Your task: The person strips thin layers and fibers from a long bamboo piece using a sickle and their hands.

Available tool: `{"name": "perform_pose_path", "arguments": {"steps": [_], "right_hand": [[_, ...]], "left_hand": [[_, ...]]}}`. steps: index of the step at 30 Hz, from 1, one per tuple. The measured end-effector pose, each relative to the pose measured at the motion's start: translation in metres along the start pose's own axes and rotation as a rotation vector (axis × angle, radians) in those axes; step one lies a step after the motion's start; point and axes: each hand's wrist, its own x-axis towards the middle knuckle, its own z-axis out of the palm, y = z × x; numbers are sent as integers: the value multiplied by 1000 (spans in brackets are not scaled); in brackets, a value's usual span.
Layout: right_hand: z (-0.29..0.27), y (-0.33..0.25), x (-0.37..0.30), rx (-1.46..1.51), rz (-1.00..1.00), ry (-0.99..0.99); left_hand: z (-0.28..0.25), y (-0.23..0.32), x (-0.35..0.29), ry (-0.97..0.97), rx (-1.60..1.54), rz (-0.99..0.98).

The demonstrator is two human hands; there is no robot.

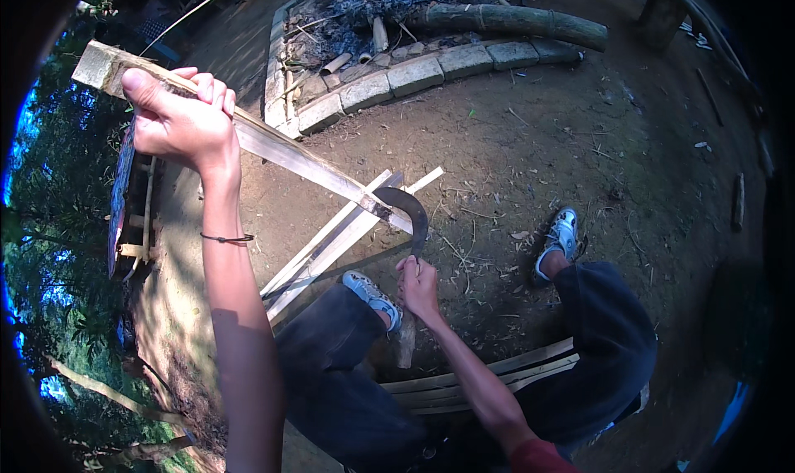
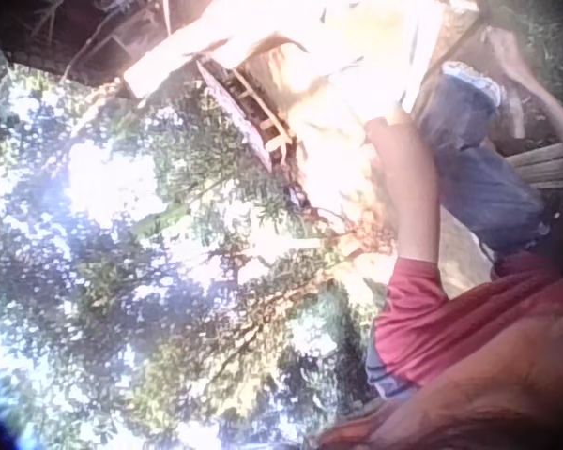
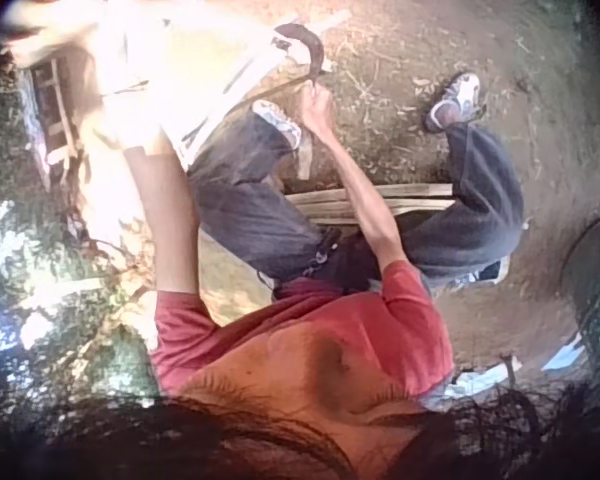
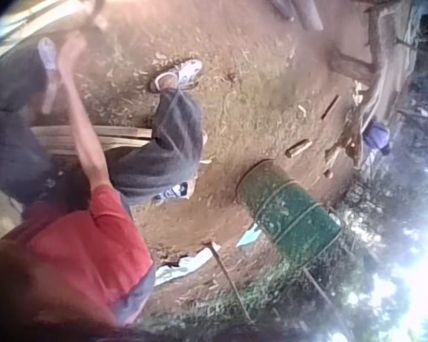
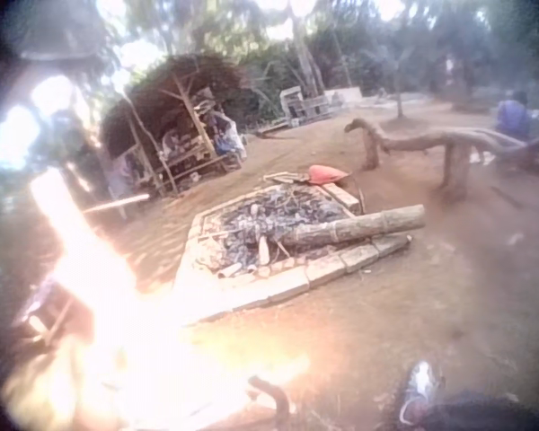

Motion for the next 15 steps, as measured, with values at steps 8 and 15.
{"name": "perform_pose_path", "arguments": {"steps": [8, 15], "right_hand": [[8, -38, -7, -363, -351, 100], [-11, 52, 9, -537, -124, 69]], "left_hand": [[9, 7, -7, -26, -38, 10], [-11, -7, 10, -1, -24, -1]]}}
